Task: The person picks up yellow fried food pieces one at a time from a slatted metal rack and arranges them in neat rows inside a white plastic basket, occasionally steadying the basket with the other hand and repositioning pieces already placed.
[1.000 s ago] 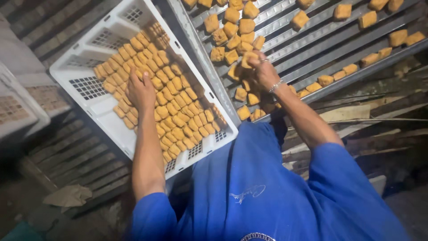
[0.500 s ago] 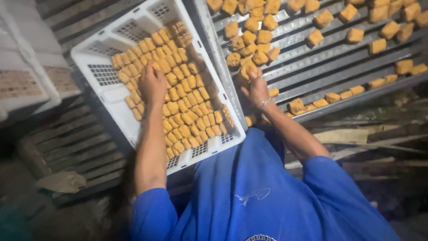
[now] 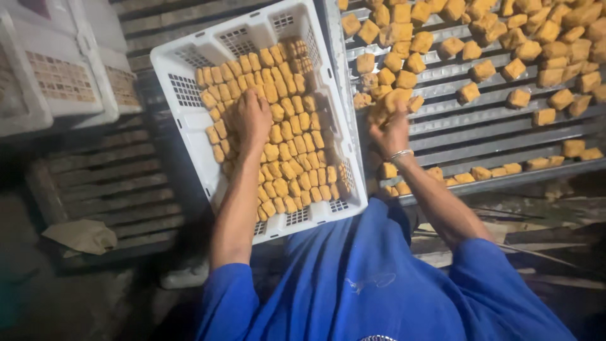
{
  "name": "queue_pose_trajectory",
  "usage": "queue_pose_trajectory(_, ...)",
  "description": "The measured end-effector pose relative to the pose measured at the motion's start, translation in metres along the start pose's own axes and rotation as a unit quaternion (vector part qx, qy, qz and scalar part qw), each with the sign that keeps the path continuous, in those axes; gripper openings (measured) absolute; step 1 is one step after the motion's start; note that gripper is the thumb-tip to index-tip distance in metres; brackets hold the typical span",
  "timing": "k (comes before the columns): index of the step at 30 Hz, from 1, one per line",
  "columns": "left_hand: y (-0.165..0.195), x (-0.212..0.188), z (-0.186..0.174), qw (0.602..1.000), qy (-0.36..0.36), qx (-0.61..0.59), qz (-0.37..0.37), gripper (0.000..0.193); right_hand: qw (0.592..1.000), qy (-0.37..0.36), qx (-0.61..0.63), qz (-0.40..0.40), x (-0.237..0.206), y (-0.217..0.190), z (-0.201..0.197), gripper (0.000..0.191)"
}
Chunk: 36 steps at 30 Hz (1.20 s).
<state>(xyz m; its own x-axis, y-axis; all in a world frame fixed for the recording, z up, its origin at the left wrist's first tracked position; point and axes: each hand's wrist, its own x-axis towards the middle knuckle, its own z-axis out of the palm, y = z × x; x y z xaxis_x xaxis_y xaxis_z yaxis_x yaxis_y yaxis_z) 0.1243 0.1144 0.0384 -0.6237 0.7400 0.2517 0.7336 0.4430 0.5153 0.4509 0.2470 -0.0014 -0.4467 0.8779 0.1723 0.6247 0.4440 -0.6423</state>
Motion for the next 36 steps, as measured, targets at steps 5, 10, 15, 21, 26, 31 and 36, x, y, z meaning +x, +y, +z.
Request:
queue_pose_trajectory(5,-0.006,-0.007,-0.001,0.999,-0.02,0.021,-0.031,0.028,0.964,0.011,0.262,-0.041,0.098,-0.046,-0.018,0.088)
queue_pose_trajectory(10,-0.013,-0.019,0.011,0.992,-0.085,0.038,-0.083,0.032,0.935,-0.172,0.174,-0.258,0.175,-0.174,0.062,0.09)
queue_pose_trajectory(15,-0.012,-0.035,0.007,0.984,-0.148,0.069,-0.077,0.035,0.856,-0.347,0.019,-0.383,0.168,-0.291,0.158,0.083)
queue_pose_trajectory(21,-0.005,-0.034,-0.012,0.994,-0.048,-0.035,-0.094,0.03,0.71,-0.493,-0.242,-0.44,0.153,-0.327,0.196,0.072)
queue_pose_trajectory(26,-0.058,0.006,-0.051,0.972,0.049,-0.121,-0.195,0.015,0.694,-0.51,-0.295,-0.414,0.156,-0.324,0.202,0.066)
queue_pose_trajectory(31,-0.096,0.086,-0.066,0.947,-0.163,-0.035,-0.275,0.054,0.71,-0.502,-0.218,-0.444,0.157,-0.312,0.202,0.036)
queue_pose_trajectory(36,-0.105,0.085,-0.044,0.924,-0.279,0.036,-0.26,0.061,0.758,-0.542,-0.229,-0.281,0.179,-0.265,0.171,0.035)
